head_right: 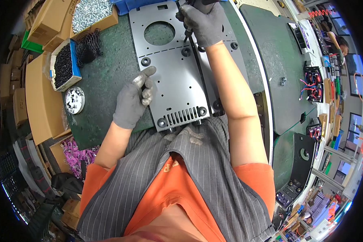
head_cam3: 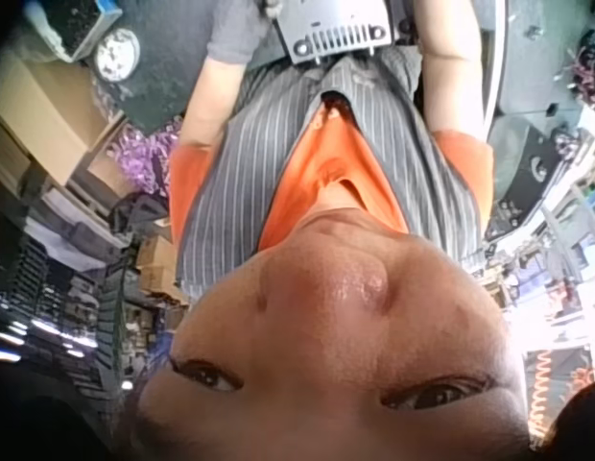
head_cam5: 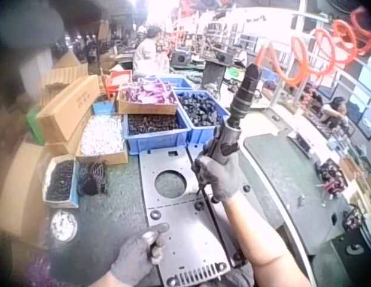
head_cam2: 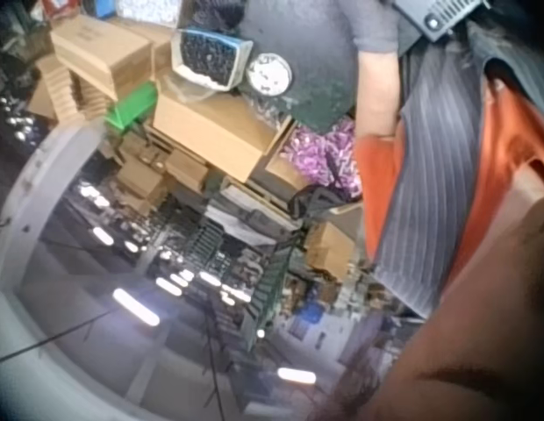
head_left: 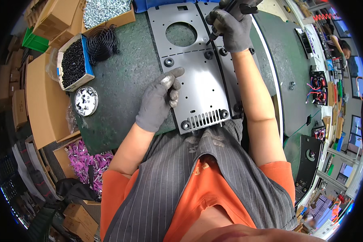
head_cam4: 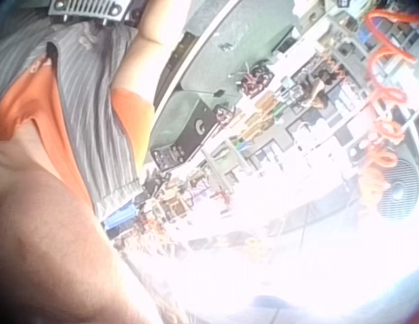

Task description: Assembling fan grills and rubber components onto metal panels and a chassis using a brush and a pneumatic screwdriver.

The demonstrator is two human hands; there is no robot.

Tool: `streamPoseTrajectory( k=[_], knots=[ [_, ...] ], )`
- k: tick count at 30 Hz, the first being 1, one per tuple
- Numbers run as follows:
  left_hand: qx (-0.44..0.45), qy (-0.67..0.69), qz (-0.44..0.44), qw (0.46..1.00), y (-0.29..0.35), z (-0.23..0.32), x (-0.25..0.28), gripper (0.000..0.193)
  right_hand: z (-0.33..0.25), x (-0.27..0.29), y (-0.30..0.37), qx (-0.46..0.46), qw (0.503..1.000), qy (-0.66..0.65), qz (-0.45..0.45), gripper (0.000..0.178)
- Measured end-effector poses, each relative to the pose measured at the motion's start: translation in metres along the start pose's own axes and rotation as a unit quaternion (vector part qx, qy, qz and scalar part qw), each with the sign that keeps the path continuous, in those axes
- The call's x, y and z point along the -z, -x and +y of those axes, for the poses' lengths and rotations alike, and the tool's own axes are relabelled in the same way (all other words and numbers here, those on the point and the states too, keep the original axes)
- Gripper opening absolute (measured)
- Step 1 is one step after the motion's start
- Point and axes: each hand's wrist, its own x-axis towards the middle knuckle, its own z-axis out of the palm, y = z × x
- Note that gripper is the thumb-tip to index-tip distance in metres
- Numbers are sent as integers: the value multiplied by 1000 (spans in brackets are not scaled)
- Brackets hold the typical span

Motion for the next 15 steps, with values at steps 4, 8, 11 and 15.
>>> streamPoseTrajectory(
  k=[4, 8, 11, 15],
  knots=[
    [6, -14, 10, 1000, 1, 2, -2, 33, -6, -7, 5, -2, 1000, -14, 9, 29],
    [19, -12, 35, 999, 0, 8, -7, 34, 34, 15, -14, 193, 950, -182, -165, 26],
    [7, -29, 29, 999, 2, 7, -5, 33, 9, 7, 0, -44, 998, 24, -34, 27],
    [13, -29, 25, 999, 0, 2, -2, 32, 2, 8, 4, -28, 998, 15, -59, 34]
  ],
)
